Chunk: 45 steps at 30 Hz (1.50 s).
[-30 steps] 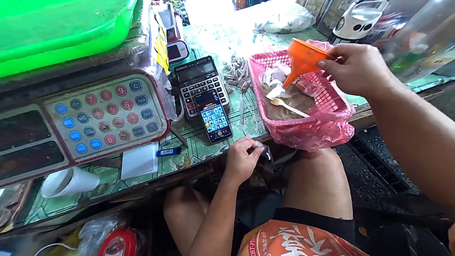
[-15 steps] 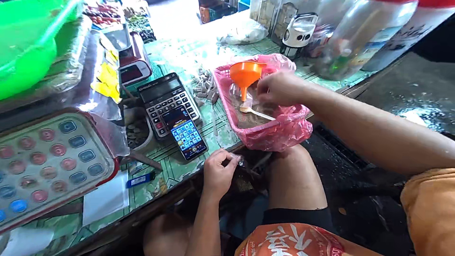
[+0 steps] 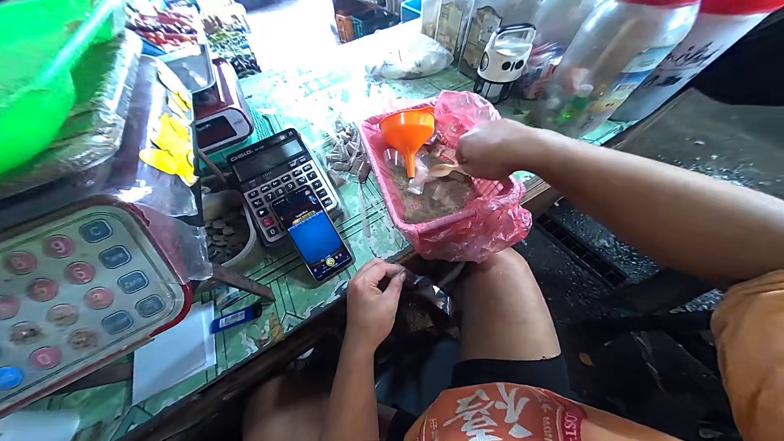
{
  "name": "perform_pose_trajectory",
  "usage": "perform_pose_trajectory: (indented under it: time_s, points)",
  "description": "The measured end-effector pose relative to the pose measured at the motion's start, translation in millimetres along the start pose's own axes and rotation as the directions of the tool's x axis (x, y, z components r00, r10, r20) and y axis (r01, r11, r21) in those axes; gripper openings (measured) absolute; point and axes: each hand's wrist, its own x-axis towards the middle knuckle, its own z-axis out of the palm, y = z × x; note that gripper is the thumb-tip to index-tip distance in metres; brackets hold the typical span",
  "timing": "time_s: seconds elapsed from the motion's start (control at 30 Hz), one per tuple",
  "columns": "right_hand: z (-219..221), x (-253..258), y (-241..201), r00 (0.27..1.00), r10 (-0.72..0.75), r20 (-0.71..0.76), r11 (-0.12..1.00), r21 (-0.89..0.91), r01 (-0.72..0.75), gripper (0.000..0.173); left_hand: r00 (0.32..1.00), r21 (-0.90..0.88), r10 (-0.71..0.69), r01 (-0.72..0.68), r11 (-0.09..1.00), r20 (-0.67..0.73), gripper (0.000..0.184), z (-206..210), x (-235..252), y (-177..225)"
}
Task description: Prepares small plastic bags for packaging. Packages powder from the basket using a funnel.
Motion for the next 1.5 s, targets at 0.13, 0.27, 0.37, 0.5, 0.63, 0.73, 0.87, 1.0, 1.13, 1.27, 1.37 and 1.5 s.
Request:
perform_pose_trajectory:
  time_s: [0.13,0.27,0.37,0.5,0.63,0.73,0.87,1.0,1.13,1.27,1.37,1.5]
  points:
    - [-0.9,-1.3,7.2,0.991,0.112,-0.075,0.994,-0.007,-0.113,0.014,1.0,0.013,-0.003,0.003,1.0,0.002,0.004,4.1,3.3,1.9]
    - [23.7,16.9,2.7,0.988,0.058,-0.141,0.998,-0.001,-0.059,0.016,0.999,0.06,-0.024,0.023,0.998,0.025,0.01,-0.6,0.7,3.5]
    - [24.3,10.9,2.6,0.996,0.034,-0.088,0.999,-0.028,-0.037,0.012,0.998,0.044,-0.035,0.033,0.998,0.053,0.011,-1.4,1.4,4.2]
    - [13.4,-5.1,6.5,0.995,0.088,-0.045,0.993,-0.075,-0.091,0.01,0.996,0.009,-0.078,0.078,0.997,0.047,0.008,-0.5,1.7,5.5]
    - [17.1,-17.5,5.3,0.998,0.066,-0.01,0.992,-0.108,-0.067,0.011,0.998,0.022,-0.057,0.056,0.998,0.039,0.013,-0.2,1.6,4.2]
    - [13.5,-24.9,2.7,0.996,0.091,-0.025,0.989,-0.118,-0.093,0.012,0.997,0.04,-0.055,0.052,0.998,0.054,0.009,-1.4,0.6,4.8]
    - [9.3,-35.2,-9.5,0.994,0.106,0.028,0.985,-0.139,-0.101,0.015,0.998,0.024,-0.051,0.05,0.998,0.035,0.009,0.5,1.3,4.5]
    - [13.0,-33.4,-2.2,0.999,0.008,0.052,0.996,-0.094,-0.003,0.018,0.999,0.046,-0.023,0.022,0.999,0.03,0.015,0.6,0.5,1.9]
    - [7.2,-46.3,-10.3,0.997,0.079,-0.008,0.995,-0.068,-0.079,0.009,0.999,0.065,-0.001,-0.002,0.998,0.046,0.006,-1.1,-2.1,0.3]
    - [6.1,-40.9,-7.5,0.997,0.069,0.045,0.997,-0.041,-0.067,0.012,1.0,0.01,-0.005,0.004,1.0,0.019,0.009,1.1,0.0,-1.8]
    - [13.3,-25.5,-2.9,0.994,0.108,-0.013,0.994,-0.009,-0.108,0.011,0.999,0.014,-0.018,0.017,1.0,0.039,0.006,-0.5,-1.4,0.3]
    - [25.2,-24.7,0.3,0.998,-0.067,-0.019,0.998,0.019,0.068,0.012,0.999,0.011,-0.019,0.019,1.0,0.043,0.006,-0.6,-0.8,1.9]
